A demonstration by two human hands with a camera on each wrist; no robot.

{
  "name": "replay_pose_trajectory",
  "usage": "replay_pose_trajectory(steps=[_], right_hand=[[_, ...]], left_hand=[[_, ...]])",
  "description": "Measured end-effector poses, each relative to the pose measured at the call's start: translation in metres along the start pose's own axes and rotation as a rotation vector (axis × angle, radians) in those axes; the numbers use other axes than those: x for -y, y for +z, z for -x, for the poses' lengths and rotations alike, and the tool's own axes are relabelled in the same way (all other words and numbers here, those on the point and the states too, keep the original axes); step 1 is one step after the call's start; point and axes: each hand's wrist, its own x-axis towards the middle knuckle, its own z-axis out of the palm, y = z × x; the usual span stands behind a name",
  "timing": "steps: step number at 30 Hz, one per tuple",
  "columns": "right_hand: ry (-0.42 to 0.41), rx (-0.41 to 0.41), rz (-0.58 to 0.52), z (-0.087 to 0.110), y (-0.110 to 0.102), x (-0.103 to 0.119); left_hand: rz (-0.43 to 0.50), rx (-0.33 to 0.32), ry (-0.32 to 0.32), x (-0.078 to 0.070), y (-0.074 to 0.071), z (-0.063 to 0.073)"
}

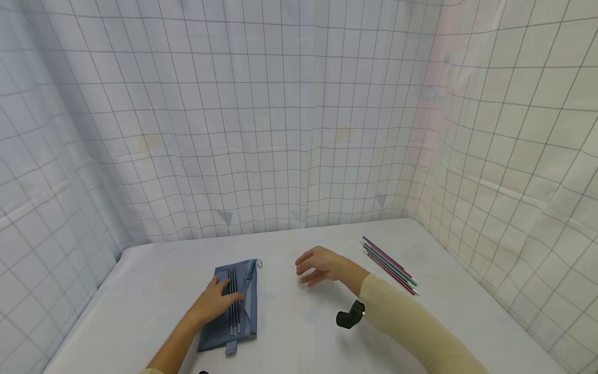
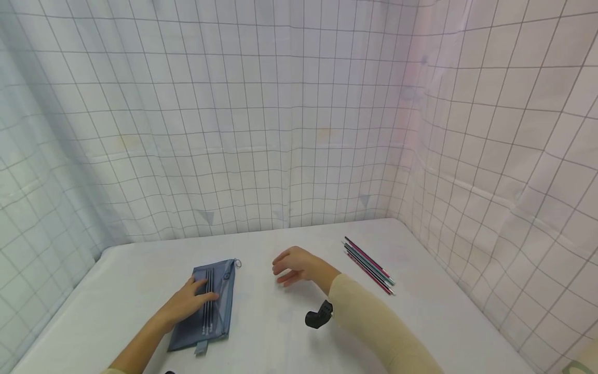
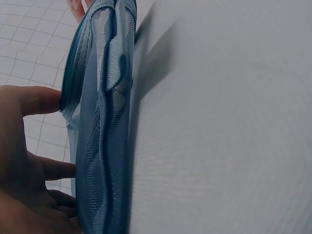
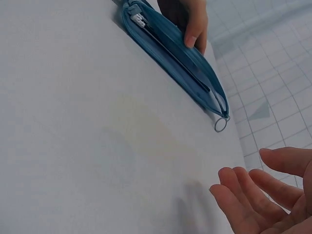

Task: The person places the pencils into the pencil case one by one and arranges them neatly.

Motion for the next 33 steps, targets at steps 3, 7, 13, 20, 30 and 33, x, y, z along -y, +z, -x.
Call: replay_pose_trajectory(steps=[3,7,13,20,30,33], right_hand=[[0.008,-0.018,0.018,0.004,-0.010,0.001],[0.011,-0.048,0.032,0.007,-0.024,-0.001],[0.010,-0.079,0.030,0.005,-0.044,-0.006],[0.004,-0.130,0.093,0.011,-0.063,-0.014],[-0.060,-0.188,0.238,0.028,-0.099,-0.019],[-0.088,-0.226,0.307,0.031,-0.109,-0.024]], left_hand=[[0.000,-0.003,0.000,-0.001,0.001,0.000],[-0.010,-0.003,0.009,-0.002,0.000,0.000],[-0.036,-0.008,0.022,0.000,-0.002,0.000],[-0.013,0.007,0.021,0.001,-0.001,0.000],[0.002,0.017,0.019,0.001,-0.001,-0.001],[0.000,0.018,0.019,0.001,-0.001,0.000]])
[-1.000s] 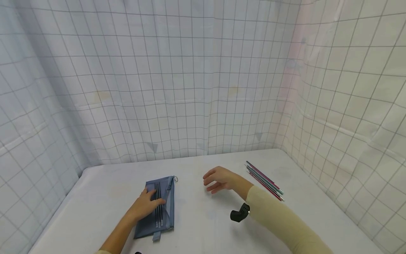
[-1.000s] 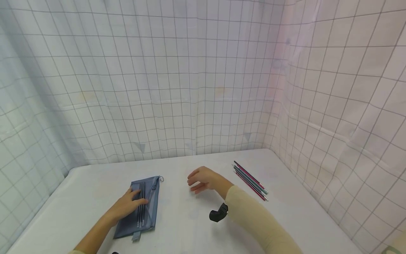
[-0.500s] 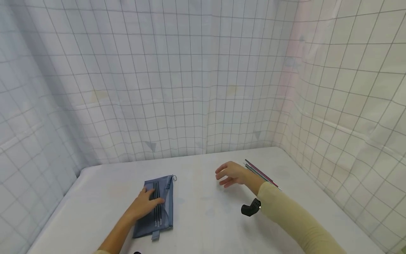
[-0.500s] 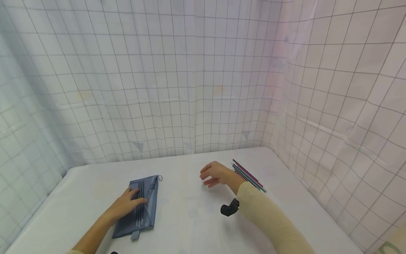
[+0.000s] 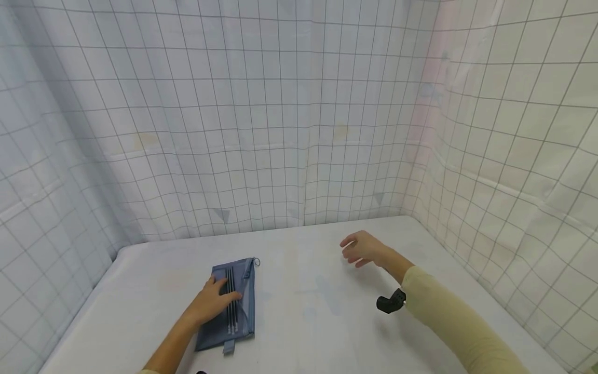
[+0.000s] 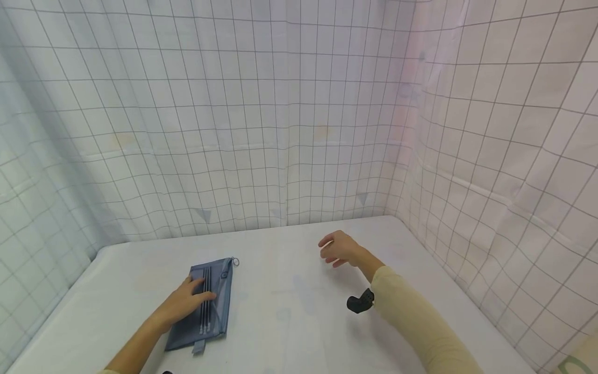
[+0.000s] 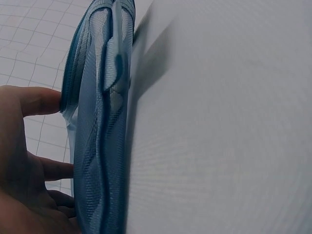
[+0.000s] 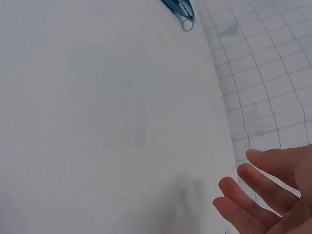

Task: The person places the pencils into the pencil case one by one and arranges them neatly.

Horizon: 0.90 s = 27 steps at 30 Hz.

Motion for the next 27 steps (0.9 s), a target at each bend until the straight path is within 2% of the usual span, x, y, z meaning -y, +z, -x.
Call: replay_pose_trajectory(steps=[7,15,18,21,27], right_hand=[[-0.037,-0.063,0.103,0.004,-0.024,-0.016],[-0.231,-0.094,0.465,0.011,-0.041,-0.030],[-0.259,-0.101,0.521,0.012,-0.044,-0.036],[-0.268,-0.108,0.585,0.011,-0.045,-0.043],[-0.231,-0.115,0.699,0.008,-0.046,-0.054]], left_hand=[[-0.003,-0.003,0.000,-0.001,0.000,0.000],[-0.009,-0.010,0.008,0.000,0.000,0.001],[-0.014,-0.013,0.008,0.000,0.000,0.001],[-0.022,-0.016,0.004,0.000,0.001,0.000],[-0.014,-0.017,0.002,0.000,0.002,0.002]])
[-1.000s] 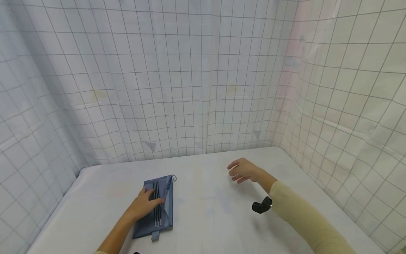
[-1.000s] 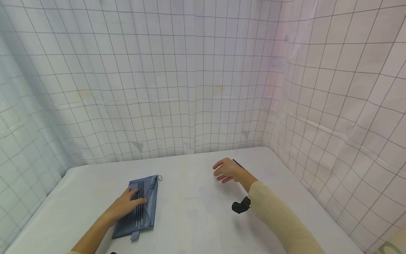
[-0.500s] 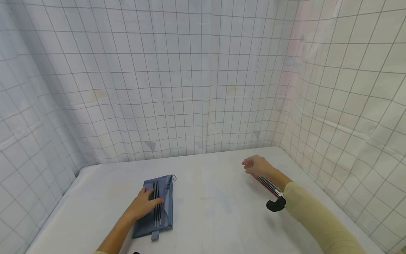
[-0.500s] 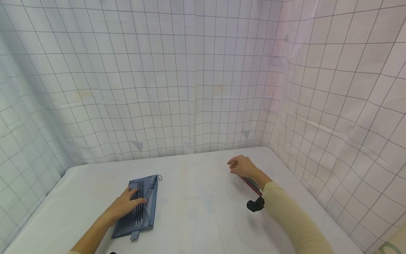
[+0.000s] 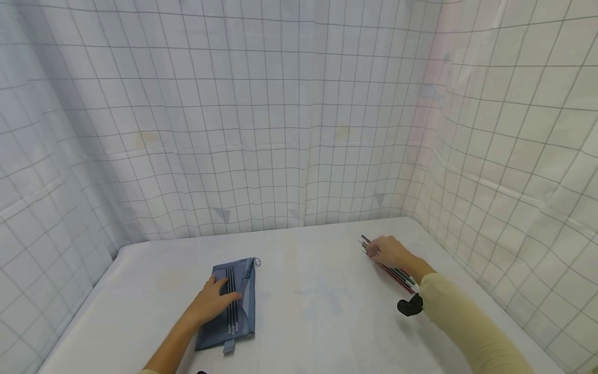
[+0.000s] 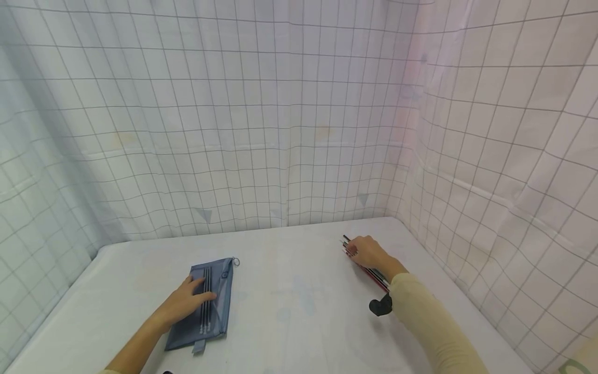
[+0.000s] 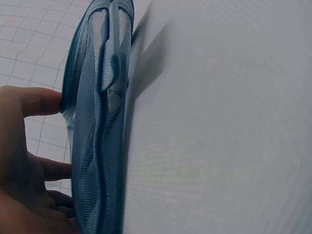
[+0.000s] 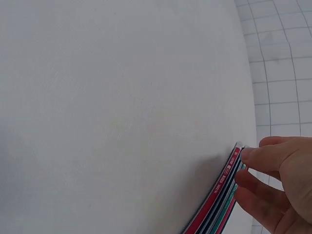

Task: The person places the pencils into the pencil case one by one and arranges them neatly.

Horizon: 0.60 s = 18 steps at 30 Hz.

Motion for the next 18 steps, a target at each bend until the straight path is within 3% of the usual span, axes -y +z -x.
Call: replay_pose_trajectory(steps=[18], right_hand=[[0.038,-0.031,0.025,0.002,0.015,-0.010]], left_hand=[[-0.003,0.001,-0.007,0.000,0.000,-0.002]])
